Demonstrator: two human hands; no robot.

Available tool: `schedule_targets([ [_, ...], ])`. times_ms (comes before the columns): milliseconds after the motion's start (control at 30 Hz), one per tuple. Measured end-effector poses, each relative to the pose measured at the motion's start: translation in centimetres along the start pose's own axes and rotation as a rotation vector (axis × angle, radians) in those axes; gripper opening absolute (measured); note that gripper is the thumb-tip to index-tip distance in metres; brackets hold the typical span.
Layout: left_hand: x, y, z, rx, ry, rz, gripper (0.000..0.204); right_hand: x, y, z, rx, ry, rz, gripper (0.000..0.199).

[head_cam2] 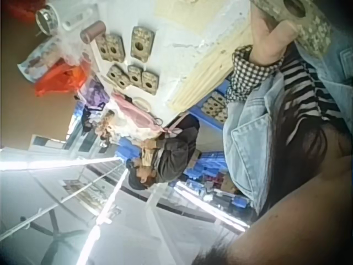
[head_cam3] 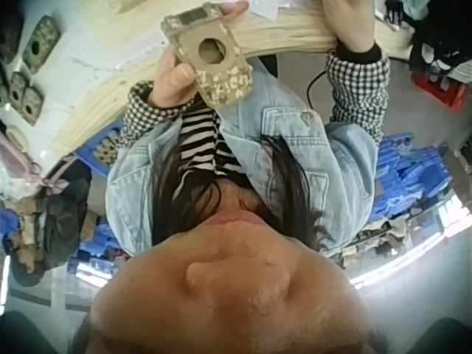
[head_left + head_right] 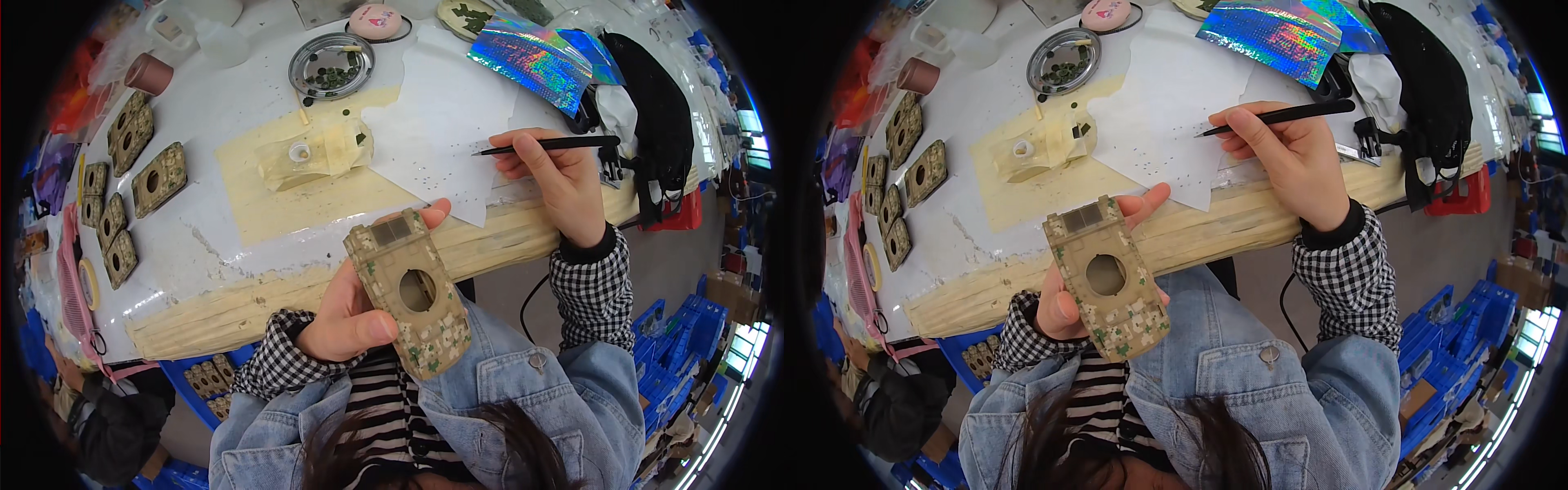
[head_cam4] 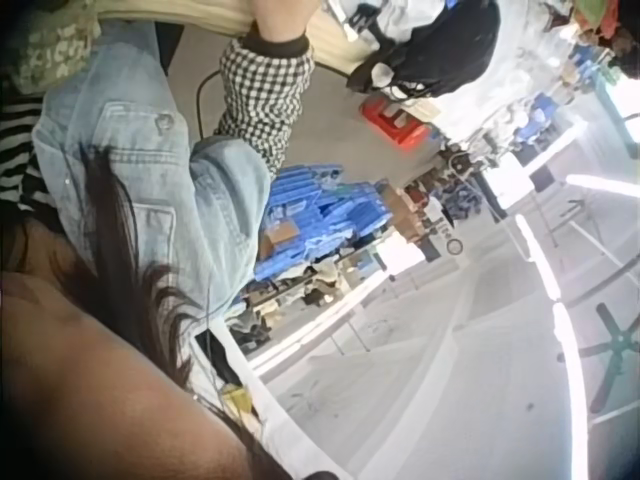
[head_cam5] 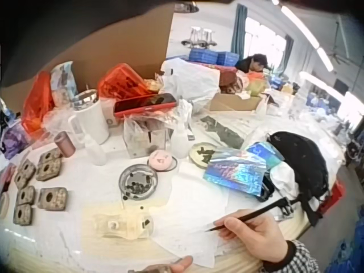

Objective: Applying small decorative or camouflage elements to the surface of model tank hulls using a brush and tweezers.

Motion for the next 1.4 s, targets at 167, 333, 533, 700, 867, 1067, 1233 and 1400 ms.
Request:
schedule_targets([
  [167,0.0,0.06,-0.08,0.006,-0.003,0.005,0.097,0.01,-0.06,-0.01,0.003,0.01,0.005,0.03],
  [333,-0.02,-0.05,-0.12,0.006,-0.007,0.008,0.098,0.02,0.02,0.01,-0.008,-0.004,0.007,0.03],
  [533,0.01,0.04,-0.02,-0.03,0.001,0.005,0.098,-0.02,0.04,0.05,0.052,-0.013,-0.03,0.029],
  [700,0.07,0.2,-0.01,-0.049,0.002,0.005,0.099,-0.06,0.06,0.13,0.064,-0.012,-0.033,0.03],
  [867,0.18,0.28,-0.19,-0.051,0.0,0.009,0.099,-0.04,-0.11,0.14,0.072,-0.013,-0.029,0.03],
  [1067,0.12,0.11,-0.09,-0.047,0.006,0.021,0.099,-0.07,-0.04,0.29,0.056,-0.01,-0.032,0.032],
  [1233,0.15,0.25,-0.2,-0.043,-0.003,0.033,0.099,-0.05,-0.18,0.05,0.07,-0.001,-0.044,0.032],
  [1400,0.09,0.2,-0.18,-0.03,-0.001,0.045,0.098,-0.1,-0.16,0.06,0.08,-0.002,-0.051,0.031],
])
Point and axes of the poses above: each hand's wrist, its own x-axis towards the middle knuckle, its own y-axis out of the palm, z = x × y, the point moved 2 cm from there along x, towards the middle knuckle, and after that the axes turned 3 degrees about y, right-handed, at the moved point
